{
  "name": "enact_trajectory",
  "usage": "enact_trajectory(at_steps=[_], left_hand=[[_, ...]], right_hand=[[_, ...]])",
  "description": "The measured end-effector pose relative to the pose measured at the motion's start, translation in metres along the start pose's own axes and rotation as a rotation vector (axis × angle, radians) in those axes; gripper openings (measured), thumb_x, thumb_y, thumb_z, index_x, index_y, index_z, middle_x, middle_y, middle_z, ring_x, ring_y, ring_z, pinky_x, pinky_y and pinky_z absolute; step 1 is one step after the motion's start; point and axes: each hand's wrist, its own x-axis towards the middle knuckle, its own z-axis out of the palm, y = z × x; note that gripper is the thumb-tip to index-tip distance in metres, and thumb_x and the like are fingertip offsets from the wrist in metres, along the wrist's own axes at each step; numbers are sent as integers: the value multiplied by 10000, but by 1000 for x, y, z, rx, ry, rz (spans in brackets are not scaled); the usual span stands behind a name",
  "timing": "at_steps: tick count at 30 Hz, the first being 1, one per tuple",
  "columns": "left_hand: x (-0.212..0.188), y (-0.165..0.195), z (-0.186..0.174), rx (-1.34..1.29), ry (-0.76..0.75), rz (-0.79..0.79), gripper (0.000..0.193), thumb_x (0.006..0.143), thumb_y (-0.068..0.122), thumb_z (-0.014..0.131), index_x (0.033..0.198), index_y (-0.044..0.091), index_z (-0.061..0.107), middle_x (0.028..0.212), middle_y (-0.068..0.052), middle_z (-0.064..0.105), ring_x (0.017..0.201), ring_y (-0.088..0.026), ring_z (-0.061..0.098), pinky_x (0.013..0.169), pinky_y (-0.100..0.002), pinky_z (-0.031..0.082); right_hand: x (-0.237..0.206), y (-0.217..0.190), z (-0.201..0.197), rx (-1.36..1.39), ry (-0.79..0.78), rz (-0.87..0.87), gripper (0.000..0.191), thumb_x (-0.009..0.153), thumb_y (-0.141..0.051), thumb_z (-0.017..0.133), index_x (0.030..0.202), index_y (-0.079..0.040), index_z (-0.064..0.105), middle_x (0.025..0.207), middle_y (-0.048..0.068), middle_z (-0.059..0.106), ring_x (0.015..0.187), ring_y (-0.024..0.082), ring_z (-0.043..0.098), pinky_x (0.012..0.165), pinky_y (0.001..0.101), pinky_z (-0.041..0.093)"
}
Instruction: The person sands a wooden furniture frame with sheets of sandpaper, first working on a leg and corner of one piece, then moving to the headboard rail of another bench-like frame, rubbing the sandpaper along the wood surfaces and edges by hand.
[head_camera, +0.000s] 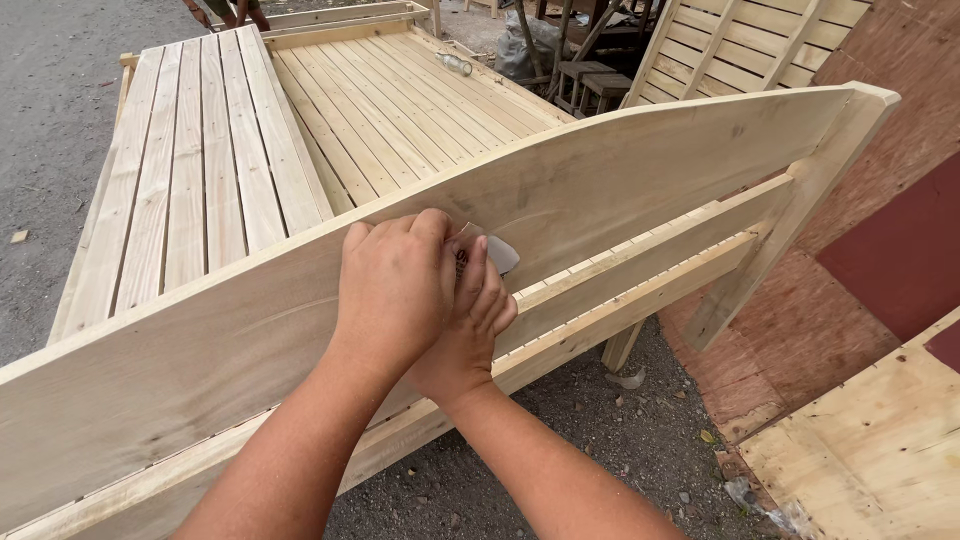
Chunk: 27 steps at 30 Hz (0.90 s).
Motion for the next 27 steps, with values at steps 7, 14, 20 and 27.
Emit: enact_trajectory(at_steps=[7,14,20,27], left_hand=[[35,3,7,62,11,205,133,812,225,697,878,110,705,797,-57,711,808,-242,655,796,-403,411],[46,-39,-22,453,-61,109,416,980,448,545,905,72,707,697,-100,700,707,-269,679,623,-408,480],[35,-63,-32,128,-209,-34,503,1108,394,439,800,82,684,603,-132,686,534,-318,674,512,-441,517],[34,-70,-23,270,-149,54,483,1051,431,488,728,114,656,549,-72,671,456,-243,665,510,-389,493]], right_hand=[[10,43,2,402,170,-11,708,1112,-313,526,1701,-78,212,1683,195,72,1569,356,130,1332,453,220],[14,-14,8,548,33,25,710,1143,-410,335,1690,-54,56,1793,184,-61,1679,411,-123,1369,542,-89],[37,-75,33,372,242,202,871,1064,-529,440,1669,-35,53,1765,188,1,1647,406,-85,1310,583,-78],[124,9,46,481,624,522,600,1151,-341,190,1655,-17,162,1744,193,147,1639,343,92,1337,429,77]])
